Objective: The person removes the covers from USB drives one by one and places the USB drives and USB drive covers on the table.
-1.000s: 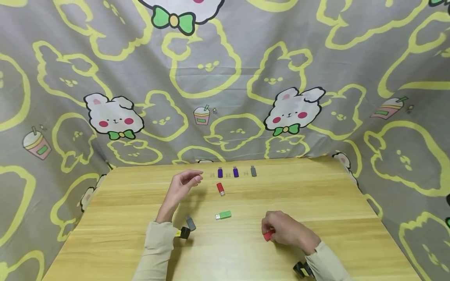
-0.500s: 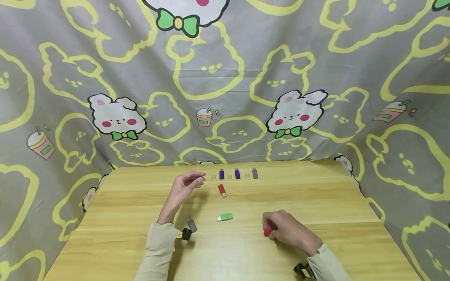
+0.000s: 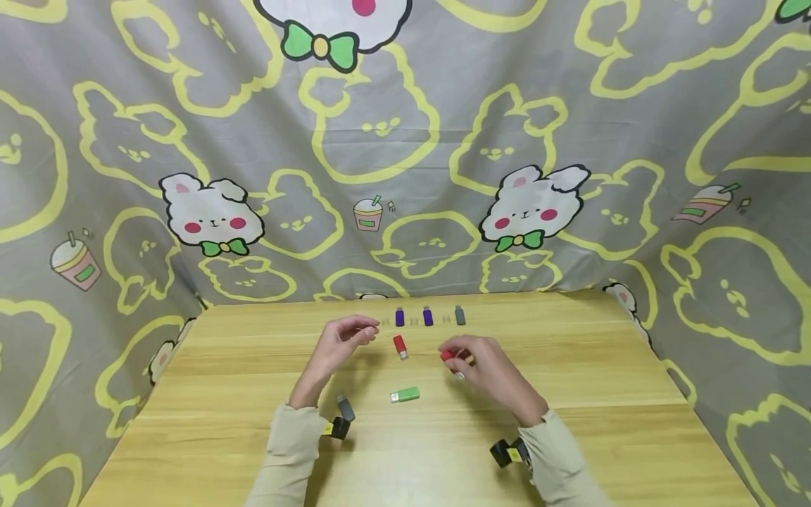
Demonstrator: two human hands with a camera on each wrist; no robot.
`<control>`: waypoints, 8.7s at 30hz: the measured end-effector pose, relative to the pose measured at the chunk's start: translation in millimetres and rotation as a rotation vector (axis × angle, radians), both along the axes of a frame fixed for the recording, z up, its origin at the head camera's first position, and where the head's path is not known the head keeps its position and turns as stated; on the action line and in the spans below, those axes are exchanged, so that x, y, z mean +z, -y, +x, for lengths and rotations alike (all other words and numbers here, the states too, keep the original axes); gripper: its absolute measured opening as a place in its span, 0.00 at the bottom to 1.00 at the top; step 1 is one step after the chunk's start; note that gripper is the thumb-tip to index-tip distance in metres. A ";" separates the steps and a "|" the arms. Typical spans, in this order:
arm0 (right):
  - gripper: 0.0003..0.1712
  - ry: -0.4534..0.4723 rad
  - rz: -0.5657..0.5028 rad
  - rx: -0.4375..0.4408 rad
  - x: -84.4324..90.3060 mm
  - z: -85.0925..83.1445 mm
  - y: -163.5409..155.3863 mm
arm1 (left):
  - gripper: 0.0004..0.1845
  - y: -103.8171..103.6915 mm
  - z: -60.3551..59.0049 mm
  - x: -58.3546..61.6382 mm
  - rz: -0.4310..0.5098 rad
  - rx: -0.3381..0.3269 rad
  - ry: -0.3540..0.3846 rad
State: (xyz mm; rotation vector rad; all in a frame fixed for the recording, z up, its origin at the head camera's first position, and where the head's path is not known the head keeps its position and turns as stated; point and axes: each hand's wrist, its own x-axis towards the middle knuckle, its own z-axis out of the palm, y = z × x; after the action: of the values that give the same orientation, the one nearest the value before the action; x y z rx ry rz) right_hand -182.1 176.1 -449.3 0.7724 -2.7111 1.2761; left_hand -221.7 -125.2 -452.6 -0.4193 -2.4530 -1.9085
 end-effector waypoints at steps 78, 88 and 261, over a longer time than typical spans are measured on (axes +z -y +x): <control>0.05 0.113 -0.378 -0.135 4.4 -21.3 78.4 | 0.04 -30.0 10.4 9.3 0.074 0.036 -0.022; 0.06 0.163 -0.414 -0.104 4.7 -22.0 76.3 | 0.04 -27.3 9.5 7.0 0.099 0.005 -0.016; 0.08 0.157 -0.114 -0.330 -1.8 -23.9 36.6 | 0.08 43.4 -65.3 -22.8 -0.349 0.263 -0.049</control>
State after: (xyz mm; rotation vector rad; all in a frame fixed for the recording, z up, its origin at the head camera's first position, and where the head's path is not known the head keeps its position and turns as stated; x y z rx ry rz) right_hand -206.0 139.5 -451.1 0.2084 -2.7004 1.4430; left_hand -287.0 -168.6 -475.4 -0.1311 -2.6535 -1.3628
